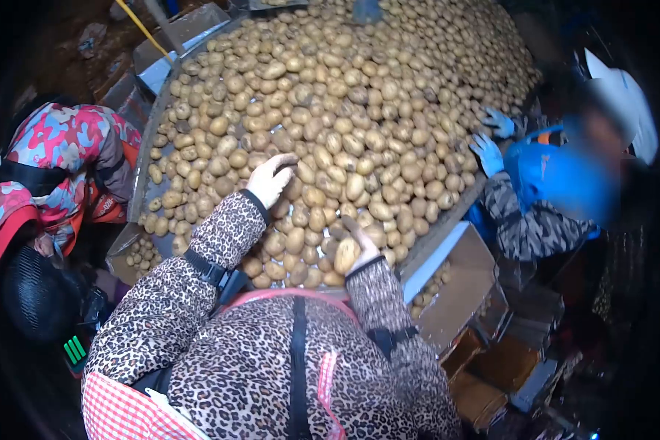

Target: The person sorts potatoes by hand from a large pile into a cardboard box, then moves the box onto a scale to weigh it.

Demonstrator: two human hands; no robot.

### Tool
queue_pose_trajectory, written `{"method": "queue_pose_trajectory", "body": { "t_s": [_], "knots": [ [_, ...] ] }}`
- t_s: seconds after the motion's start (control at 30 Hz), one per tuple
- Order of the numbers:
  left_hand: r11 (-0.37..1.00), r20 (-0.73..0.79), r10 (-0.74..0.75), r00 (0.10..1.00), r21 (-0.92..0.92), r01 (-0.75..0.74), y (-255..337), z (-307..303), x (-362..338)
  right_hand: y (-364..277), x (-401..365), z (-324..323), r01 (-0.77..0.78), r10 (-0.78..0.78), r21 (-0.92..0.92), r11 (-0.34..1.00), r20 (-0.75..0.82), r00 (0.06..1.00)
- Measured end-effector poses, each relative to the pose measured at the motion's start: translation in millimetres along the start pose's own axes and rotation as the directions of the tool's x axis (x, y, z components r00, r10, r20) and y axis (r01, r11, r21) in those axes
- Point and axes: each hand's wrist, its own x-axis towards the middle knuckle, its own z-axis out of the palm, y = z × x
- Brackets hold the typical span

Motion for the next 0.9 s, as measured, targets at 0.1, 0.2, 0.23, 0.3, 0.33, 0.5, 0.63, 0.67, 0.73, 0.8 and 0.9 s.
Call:
{"method": "queue_pose_trajectory", "body": {
  "t_s": [0.1,0.2,0.23,0.3,0.33,0.5,0.63,0.67,0.73,0.8,0.9],
  "knots": [
    [0.967,0.069,0.024,0.997,0.250,-0.040,8.5,24.2,-45.3,-5.7,-6.8,-3.4,0.038,-0.055,-0.211,0.977,-0.077,0.995],
    [0.943,0.142,0.091,0.986,0.307,-0.132,-1.7,34.8,-84.2,-15.6,-37.9,-5.5,0.128,-0.120,-0.027,0.991,0.199,0.973],
    [0.926,0.151,0.121,0.981,0.340,-0.166,2.8,36.2,-93.2,-18.9,-59.0,9.5,0.165,-0.167,0.024,0.986,0.201,0.965],
    [0.912,0.182,0.165,0.969,0.346,-0.220,5.2,39.9,-98.6,-21.3,-95.3,33.0,0.232,-0.255,0.128,0.964,0.204,0.945],
    [0.899,0.198,0.198,0.960,0.354,-0.258,13.6,42.0,-100.5,-21.0,-108.7,38.0,0.262,-0.297,0.181,0.948,0.204,0.933],
    [0.843,0.403,0.231,0.885,0.370,-0.389,26.5,65.5,-110.4,7.4,-127.9,-48.3,0.316,-0.367,0.264,0.911,0.173,0.914],
    [0.664,0.584,0.332,0.740,0.413,-0.624,28.1,80.0,-116.9,23.0,-161.4,-114.0,0.395,-0.410,0.158,0.905,0.079,0.909],
    [0.587,0.621,0.355,0.699,0.435,-0.683,30.6,83.3,-118.8,20.4,-173.6,-119.4,0.512,-0.512,-0.028,0.859,0.000,0.859],
    [0.595,0.736,0.359,0.575,0.294,-0.748,36.7,95.3,-118.6,-1.1,-204.1,-143.0,0.497,-0.484,0.012,0.868,-0.210,0.850],
    [0.464,0.841,0.323,0.435,0.259,-0.847,44.5,109.1,-122.0,-22.0,-240.0,-120.5,0.544,-0.654,-0.367,0.754,-0.488,0.578],
    [0.307,0.822,0.460,0.335,0.207,-0.929,25.3,124.4,-123.6,-46.6,-257.1,-147.8,-0.387,-0.977,-0.922,-0.008,-0.076,0.200]
  ]
}}
